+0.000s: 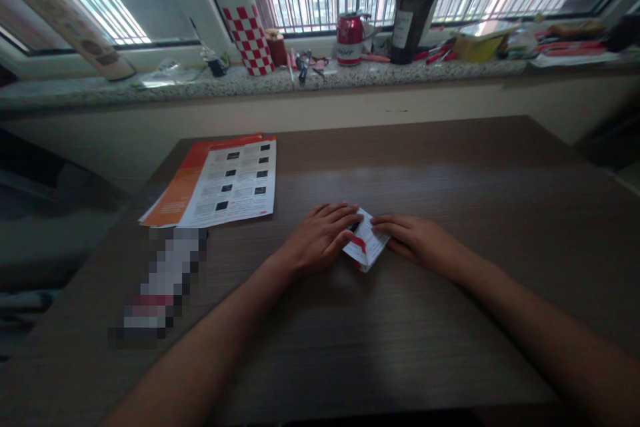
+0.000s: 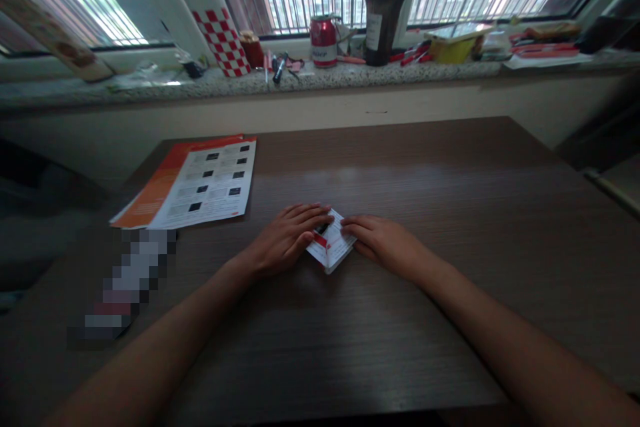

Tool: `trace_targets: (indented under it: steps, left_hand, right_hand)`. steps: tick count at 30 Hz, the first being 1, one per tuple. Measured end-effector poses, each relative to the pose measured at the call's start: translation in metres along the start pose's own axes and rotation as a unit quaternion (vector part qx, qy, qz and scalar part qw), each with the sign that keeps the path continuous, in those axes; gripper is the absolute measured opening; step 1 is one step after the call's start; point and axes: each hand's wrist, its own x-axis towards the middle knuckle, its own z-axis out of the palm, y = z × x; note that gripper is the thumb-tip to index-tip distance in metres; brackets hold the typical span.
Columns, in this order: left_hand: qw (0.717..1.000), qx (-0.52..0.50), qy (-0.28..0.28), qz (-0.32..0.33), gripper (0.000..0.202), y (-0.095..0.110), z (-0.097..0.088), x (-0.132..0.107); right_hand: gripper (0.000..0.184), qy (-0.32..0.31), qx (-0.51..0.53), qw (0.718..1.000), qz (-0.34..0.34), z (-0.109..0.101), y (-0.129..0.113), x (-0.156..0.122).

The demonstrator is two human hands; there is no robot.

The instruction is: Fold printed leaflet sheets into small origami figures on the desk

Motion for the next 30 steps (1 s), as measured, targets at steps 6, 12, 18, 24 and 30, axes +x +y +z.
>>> trace_targets:
  steps: [6,12,18,24,30]
  left_hand:
    - [1.000,-0.012,0.003,-0.015,0.061,0.0009,0.0015,-0.0001]
    - [1.000,-0.001,-0.004,-0.017,0.062,0.0003,0.0027,0.0009]
    - [0.999,0.018,-0.018,-0.026,0.067,0.0027,0.0014,0.0017]
    - [0.999,0.023,-0.005,-0.026,0.062,0.0038,0.0034,0.0034]
    - [1.000,0.017,-0.001,-0.023,0.058,0.0010,0.0070,0.0031]
  right_hand:
    - [0.033,-0.002,-0.005,1.000,0.003,-0.0017,-0.0013,0.0004]
    - [0.029,-0.008,-0.012,1.000,0.004,-0.0014,-0.0014,0.0012]
    - [0.030,-0.010,0.000,1.000,0.010,0.0001,0.0004,0.0006]
    - [0.031,-0.013,0.010,1.000,0.015,-0.0004,0.0004,0.0008]
    - [0.030,-0.003,0.001,1.000,0.004,0.0020,0.0011,0.0024]
